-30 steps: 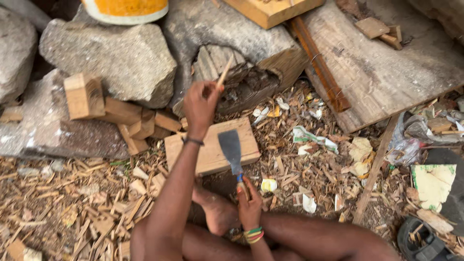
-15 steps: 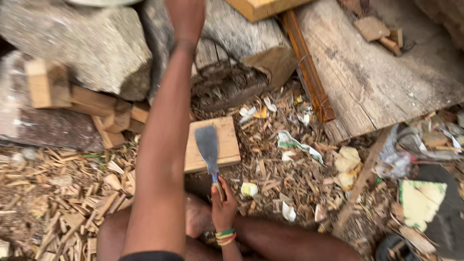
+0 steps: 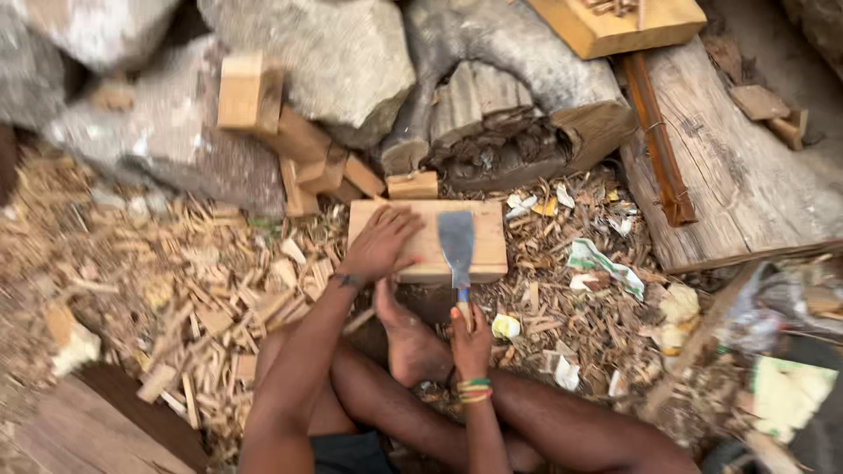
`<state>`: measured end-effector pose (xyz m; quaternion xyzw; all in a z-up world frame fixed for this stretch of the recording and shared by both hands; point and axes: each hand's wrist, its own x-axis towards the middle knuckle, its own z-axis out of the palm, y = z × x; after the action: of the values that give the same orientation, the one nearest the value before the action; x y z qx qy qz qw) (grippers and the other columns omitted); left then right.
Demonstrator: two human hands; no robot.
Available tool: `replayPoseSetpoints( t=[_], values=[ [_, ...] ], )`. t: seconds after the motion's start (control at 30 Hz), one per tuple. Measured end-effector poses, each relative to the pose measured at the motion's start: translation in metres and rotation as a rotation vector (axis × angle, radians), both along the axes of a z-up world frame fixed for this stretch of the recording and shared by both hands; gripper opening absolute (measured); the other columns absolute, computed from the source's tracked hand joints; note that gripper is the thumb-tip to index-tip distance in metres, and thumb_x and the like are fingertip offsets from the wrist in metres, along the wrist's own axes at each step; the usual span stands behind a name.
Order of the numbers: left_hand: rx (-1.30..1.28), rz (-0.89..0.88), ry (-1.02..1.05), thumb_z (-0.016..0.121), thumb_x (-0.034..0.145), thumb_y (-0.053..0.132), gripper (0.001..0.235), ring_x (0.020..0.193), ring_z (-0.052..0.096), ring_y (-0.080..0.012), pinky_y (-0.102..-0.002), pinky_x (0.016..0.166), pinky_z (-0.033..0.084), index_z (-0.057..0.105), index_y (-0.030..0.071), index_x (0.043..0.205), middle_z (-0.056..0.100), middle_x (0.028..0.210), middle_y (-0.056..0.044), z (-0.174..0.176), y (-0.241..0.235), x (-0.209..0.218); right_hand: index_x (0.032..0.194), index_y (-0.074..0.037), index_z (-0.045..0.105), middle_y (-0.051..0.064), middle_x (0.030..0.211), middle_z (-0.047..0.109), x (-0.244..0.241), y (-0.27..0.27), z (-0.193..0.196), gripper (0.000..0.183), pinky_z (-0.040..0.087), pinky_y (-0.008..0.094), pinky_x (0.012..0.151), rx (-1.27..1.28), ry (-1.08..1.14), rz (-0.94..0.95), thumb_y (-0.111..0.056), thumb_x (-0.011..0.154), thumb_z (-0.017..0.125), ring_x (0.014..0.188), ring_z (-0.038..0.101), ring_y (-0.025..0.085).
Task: The person sits on the ground and uses a hand tool to carve a rectangular wooden block. They repeatedly scrape the surface to remove thin shavings, occasionally adjusting the block's position and clearing debris from the work area.
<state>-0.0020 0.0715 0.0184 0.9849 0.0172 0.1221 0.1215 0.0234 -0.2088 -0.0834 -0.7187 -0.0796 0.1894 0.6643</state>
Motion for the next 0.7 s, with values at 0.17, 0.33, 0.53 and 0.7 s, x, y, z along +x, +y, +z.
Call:
replayPoseSetpoints(
  t=[0.17,0.33,0.53,0.7],
  values=[
    [-0.016,0.288,0.088,0.055,0.095,0.06,0.068,0.149,0.041,-0.0265,-0.059,0.128,0.011,0.053,0.013,0.144,0.05,0.155,-0.009,-0.028,0.011,0.025,0.114,-0.005,0.066,-0.004,0.066,0.056,0.0,0.002,0.013,0.025,0.033,0.022,0.04,0.005,0.108,0.023,-0.023,0.097,0.07,0.047,0.046,0.003],
    [-0.09,0.601,0.039,0.049,0.094,0.066,0.078,0.142,0.045,-0.0383,-0.061,0.119,0.019,0.043,0.017,0.154,0.051,0.152,-0.018,-0.04,0.02,-0.038,0.11,-0.006,0.066,-0.002,0.064,0.058,0.002,-0.006,0.016,0.021,0.037,0.023,0.04,-0.086,0.018,0.073,-0.022,0.097,0.068,0.047,0.048,0.005],
    [-0.36,0.667,0.201,0.05,0.091,0.079,0.094,0.144,0.039,-0.0414,-0.066,0.119,0.017,0.039,0.009,0.154,0.043,0.156,-0.021,-0.038,0.027,-0.1,0.1,-0.008,0.066,-0.002,0.063,0.057,-0.003,-0.008,0.006,0.017,0.037,0.024,0.042,-0.073,-0.016,0.064,-0.025,0.098,0.066,0.047,0.049,0.006],
    [-0.332,0.454,-0.106,0.068,0.072,0.078,0.115,0.141,0.041,-0.0413,-0.06,0.122,0.024,0.039,0.004,0.155,0.037,0.163,-0.014,-0.033,0.005,-0.08,0.085,-0.002,0.065,0.003,0.06,0.056,0.028,-0.006,-0.022,0.026,0.035,0.029,0.044,-0.316,-0.216,0.022,-0.023,0.097,0.075,0.048,0.049,0.011]
  ],
)
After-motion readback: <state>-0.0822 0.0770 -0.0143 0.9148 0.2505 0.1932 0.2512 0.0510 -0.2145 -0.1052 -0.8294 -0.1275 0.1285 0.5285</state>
